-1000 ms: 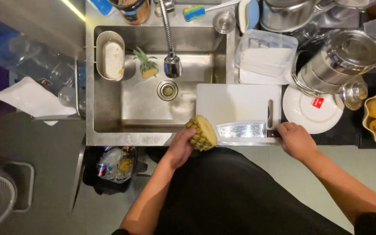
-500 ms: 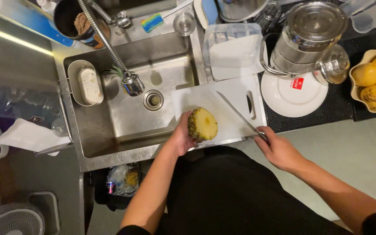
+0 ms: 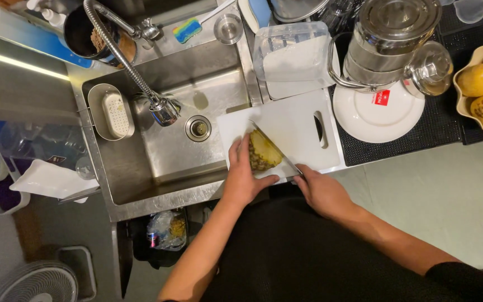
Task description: Cutting a whole pineapple into pieces on a cutting board using a knife.
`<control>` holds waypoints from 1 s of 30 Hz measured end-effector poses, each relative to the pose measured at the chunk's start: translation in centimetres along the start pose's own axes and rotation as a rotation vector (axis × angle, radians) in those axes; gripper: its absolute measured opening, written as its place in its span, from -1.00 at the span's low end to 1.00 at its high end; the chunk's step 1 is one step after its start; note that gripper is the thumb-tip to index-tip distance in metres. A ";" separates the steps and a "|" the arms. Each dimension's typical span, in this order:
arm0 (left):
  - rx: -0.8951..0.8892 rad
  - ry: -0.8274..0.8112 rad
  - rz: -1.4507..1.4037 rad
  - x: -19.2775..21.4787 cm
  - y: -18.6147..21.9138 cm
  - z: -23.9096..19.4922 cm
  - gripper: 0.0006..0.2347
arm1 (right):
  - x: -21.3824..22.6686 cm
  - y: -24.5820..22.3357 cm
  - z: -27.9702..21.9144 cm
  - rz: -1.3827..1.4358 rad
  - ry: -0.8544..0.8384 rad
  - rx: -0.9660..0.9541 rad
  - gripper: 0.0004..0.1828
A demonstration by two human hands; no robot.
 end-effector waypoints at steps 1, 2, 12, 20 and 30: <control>-0.107 0.016 0.129 -0.2 0.2 -0.1 0.05 | 0.1 -0.2 0.1 -0.011 -0.002 0.001 -0.58; -0.104 0.018 0.130 -0.5 -0.1 -0.1 0.05 | 0.2 -0.4 0.0 -0.010 -0.005 0.003 -0.58; -0.080 0.120 0.281 -0.1 1.8 0.1 0.01 | -0.5 -0.6 -0.7 -0.086 -0.004 0.082 -0.65; -0.068 0.136 0.252 -0.6 1.1 1.0 -0.09 | -1.8 -0.2 0.4 -0.174 -0.080 0.095 -0.63; -0.144 0.167 0.190 -0.6 1.1 1.6 -0.09 | -0.9 -2.6 3.3 -0.064 -0.178 0.077 -0.64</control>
Point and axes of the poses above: each hand's wrist, its own z-axis towards the middle knuckle, its own x-axis out of the back of the hand, y = z × x, the point moved 5 cm from there along z, towards the middle knuckle, and after that the axes turned 4 degrees about x, right-handed, at the moved point
